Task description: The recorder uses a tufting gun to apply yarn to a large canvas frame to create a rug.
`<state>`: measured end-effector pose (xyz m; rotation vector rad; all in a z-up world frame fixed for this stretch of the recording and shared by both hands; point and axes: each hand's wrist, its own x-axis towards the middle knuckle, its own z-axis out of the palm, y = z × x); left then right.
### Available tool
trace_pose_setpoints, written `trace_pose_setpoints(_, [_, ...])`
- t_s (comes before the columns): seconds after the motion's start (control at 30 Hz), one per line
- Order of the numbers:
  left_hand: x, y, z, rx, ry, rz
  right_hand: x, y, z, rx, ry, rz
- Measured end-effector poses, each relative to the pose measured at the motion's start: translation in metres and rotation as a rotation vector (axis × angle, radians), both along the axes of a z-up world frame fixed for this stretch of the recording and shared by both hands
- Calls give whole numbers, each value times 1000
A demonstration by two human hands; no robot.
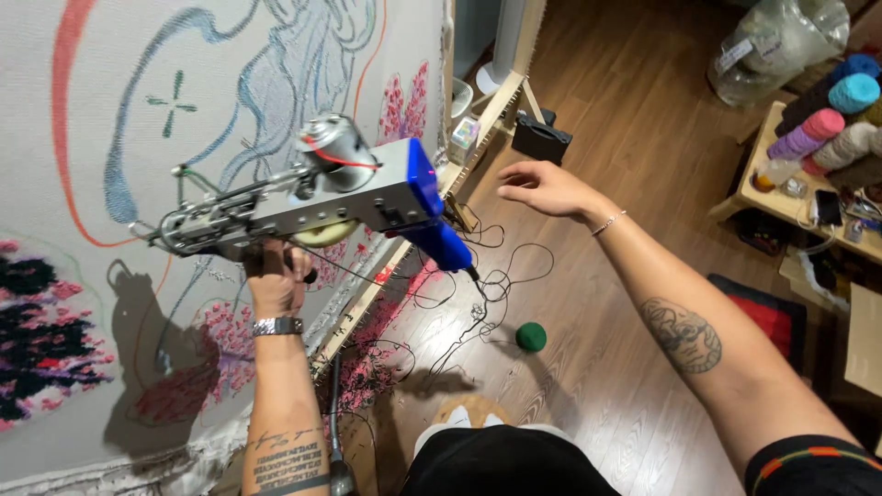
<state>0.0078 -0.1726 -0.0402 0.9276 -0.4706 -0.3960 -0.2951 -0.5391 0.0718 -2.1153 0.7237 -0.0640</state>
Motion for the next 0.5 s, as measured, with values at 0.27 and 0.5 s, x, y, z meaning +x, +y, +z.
trace_pose_setpoints(0.27, [-40,-35,17,25,-71,-15,2,46,51,680,-465,669])
trace_pose_setpoints(0.5, [-67,-33,28,138,16,75,3,107,84,619,-461,311])
